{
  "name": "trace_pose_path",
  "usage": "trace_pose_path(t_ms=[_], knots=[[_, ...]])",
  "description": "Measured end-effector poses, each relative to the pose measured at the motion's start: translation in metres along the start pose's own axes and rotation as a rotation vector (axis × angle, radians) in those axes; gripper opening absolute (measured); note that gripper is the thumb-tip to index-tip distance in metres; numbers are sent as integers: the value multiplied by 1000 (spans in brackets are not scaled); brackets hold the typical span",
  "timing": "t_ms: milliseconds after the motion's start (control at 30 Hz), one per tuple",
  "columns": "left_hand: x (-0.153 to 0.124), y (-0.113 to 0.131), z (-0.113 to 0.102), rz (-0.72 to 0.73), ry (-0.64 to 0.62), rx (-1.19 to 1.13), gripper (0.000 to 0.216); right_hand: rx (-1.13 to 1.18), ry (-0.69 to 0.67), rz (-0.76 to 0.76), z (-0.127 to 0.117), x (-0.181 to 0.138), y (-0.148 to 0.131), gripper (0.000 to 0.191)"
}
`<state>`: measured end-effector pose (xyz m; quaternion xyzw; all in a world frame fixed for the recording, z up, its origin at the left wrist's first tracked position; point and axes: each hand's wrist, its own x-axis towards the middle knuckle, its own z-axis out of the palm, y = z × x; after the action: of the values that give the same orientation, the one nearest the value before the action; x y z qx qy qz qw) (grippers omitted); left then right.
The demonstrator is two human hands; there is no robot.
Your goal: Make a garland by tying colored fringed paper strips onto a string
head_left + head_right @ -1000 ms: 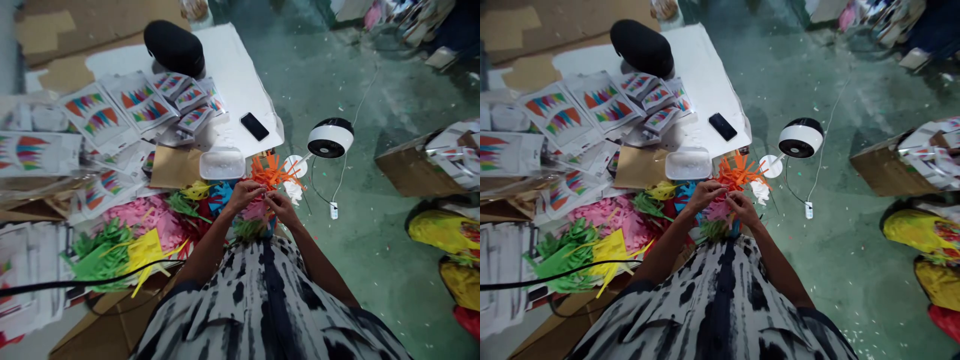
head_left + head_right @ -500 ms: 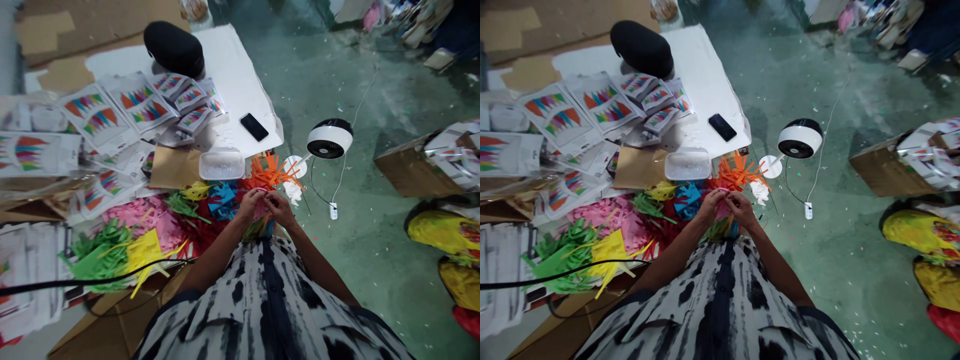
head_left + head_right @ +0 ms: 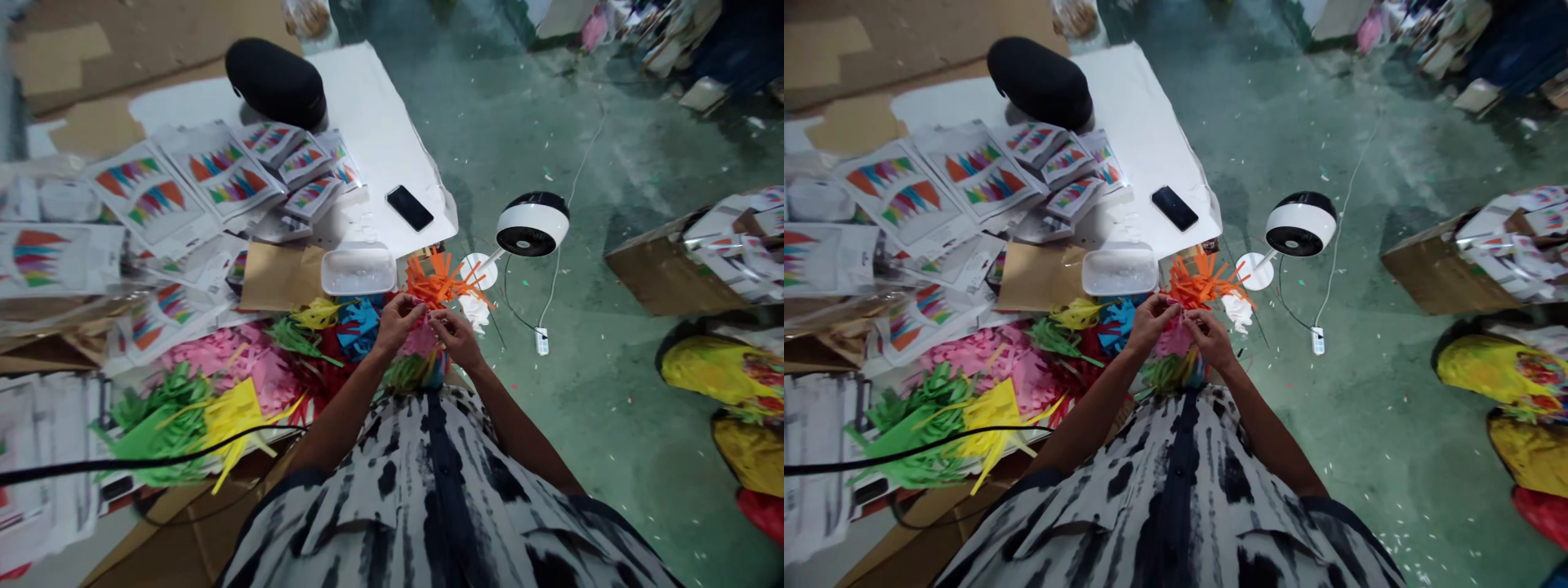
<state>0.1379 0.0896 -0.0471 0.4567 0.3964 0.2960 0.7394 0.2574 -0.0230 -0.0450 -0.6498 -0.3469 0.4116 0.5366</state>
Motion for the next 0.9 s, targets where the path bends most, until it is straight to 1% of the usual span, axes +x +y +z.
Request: trace_pose_path(t_ms=[133, 233, 367, 467, 567, 733, 900], knots=[[-4, -1, 4, -69, -37, -120, 44, -2, -64, 20, 4, -2, -2, 40], [-10, -1, 4, -121, -54, -162, 43, 1, -93, 27, 6, -3, -4, 38], [-12, 1, 1, -147, -70, -183, 49, -56, -66, 0, 3, -3, -6, 37], [-10, 2, -4, -136, -86, -183, 47, -64, -33, -6, 1, -2, -7, 37], [-8, 1, -7, -157, -93, -184, 44, -93, -9, -5, 0, -1, -8, 37], [-7, -5, -9, -190, -141, -188, 39, -166, -43, -27, 0, -2, -11, 38], [-8, -7, -11, -216, -171, -182, 40, -193, -37, -21, -1, -2, -10, 40]])
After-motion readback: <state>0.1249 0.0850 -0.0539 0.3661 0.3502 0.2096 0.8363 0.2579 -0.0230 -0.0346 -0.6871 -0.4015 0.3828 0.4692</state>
